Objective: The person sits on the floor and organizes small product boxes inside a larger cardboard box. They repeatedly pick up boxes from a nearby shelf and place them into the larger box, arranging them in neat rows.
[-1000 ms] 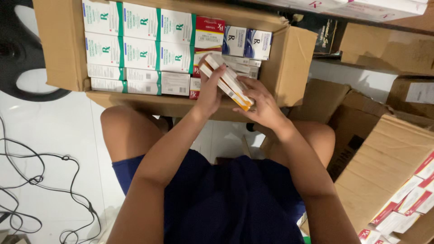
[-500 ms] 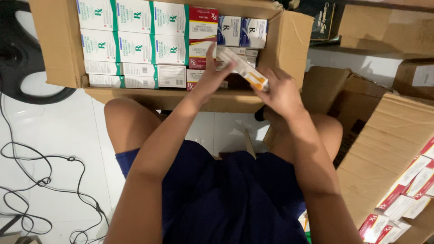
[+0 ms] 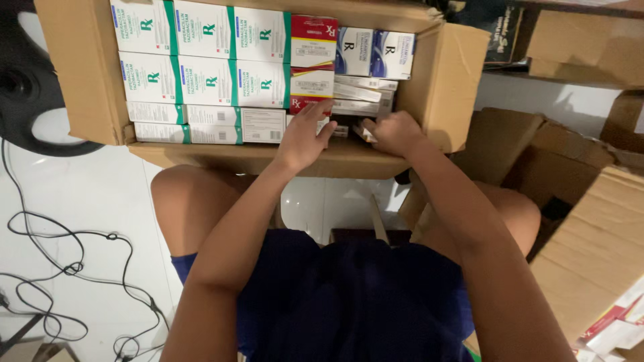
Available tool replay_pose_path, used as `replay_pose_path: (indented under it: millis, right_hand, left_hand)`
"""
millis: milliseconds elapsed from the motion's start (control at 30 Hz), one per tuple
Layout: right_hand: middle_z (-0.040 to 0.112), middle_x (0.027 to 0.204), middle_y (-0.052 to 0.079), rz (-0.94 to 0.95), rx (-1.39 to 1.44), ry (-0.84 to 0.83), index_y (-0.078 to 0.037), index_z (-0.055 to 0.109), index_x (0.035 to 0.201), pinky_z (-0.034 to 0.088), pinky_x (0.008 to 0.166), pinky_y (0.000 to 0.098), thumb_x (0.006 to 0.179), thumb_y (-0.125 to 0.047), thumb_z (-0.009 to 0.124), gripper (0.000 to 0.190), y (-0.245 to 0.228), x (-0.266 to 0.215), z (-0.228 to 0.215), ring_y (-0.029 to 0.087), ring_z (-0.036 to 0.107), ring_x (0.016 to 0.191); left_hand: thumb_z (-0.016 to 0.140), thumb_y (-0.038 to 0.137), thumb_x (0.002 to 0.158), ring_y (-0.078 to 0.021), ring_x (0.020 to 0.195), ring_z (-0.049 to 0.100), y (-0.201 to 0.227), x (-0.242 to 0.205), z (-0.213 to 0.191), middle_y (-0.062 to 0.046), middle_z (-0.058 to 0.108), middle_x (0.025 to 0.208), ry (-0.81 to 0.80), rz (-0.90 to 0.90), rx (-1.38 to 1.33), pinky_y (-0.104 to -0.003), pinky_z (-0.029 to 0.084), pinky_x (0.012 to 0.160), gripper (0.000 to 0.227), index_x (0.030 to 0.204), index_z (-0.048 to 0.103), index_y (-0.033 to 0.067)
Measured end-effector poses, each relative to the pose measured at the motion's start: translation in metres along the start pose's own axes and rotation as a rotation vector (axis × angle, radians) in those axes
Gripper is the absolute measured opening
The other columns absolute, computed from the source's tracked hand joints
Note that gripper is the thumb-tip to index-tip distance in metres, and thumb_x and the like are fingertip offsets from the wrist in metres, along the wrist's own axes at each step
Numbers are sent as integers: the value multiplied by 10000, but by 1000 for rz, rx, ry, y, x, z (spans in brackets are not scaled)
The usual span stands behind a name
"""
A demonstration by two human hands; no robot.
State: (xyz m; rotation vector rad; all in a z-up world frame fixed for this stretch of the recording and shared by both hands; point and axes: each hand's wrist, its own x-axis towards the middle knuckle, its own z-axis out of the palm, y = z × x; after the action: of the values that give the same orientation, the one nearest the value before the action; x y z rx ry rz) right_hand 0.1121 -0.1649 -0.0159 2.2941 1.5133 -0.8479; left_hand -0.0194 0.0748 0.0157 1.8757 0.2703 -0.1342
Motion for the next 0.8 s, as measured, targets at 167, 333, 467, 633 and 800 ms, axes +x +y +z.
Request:
replay_pose_path:
  millis: [167, 333, 467, 633, 800]
  right_hand:
    - [722, 880, 148, -108, -18, 225, -75, 629, 1092, 580, 654, 456, 813, -344, 743, 404, 3, 28, 40, 322, 723, 779]
    - [693, 904, 137, -228, -48, 329, -100, 610, 1084, 557, 534, 460, 971, -264, 653, 204, 1, 54, 75, 317, 686, 648]
    - [686, 856, 125, -271, 58, 230, -94, 601, 1184, 561, 520, 476, 958, -302, 594, 308, -1, 59, 83, 339, 680, 615]
    - [718, 991, 171, -212, 125, 285, -111, 601, 1187, 580, 520, 485, 924, -363, 574, 365, -6, 66, 87, 375, 689, 615]
    - [696, 1145, 219, -31, 111, 151, -60, 520, 1398, 600, 772, 512, 1053, -273, 481, 408, -29, 89, 103, 392, 727, 899]
  left_hand:
    - [649, 196, 998, -334, 1138, 685, 12, 1, -8, -185, 656, 1289, 12, 69, 12, -438, 536, 960, 424, 1381, 558, 41]
    - [652, 213, 994, -350, 1151, 662, 25, -5, -12, -185, 640, 1309, -14, 27, -7, -437, 543, 932, 436, 1384, 558, 43]
    - [648, 220, 997, -348, 1156, 663, 28, -5, -14, -186, 633, 1324, -2, 50, -33, -427, 549, 918, 425, 1372, 559, 41]
    - [653, 221, 1009, -336, 1154, 671, 22, -2, -18, -162, 664, 1273, 9, 64, -12, -427, 544, 953, 418, 1375, 565, 39]
    - [657, 216, 1021, -325, 1162, 675, 23, 1, -18, -158, 667, 1294, 26, 106, 6, -420, 546, 984, 413, 1378, 569, 28]
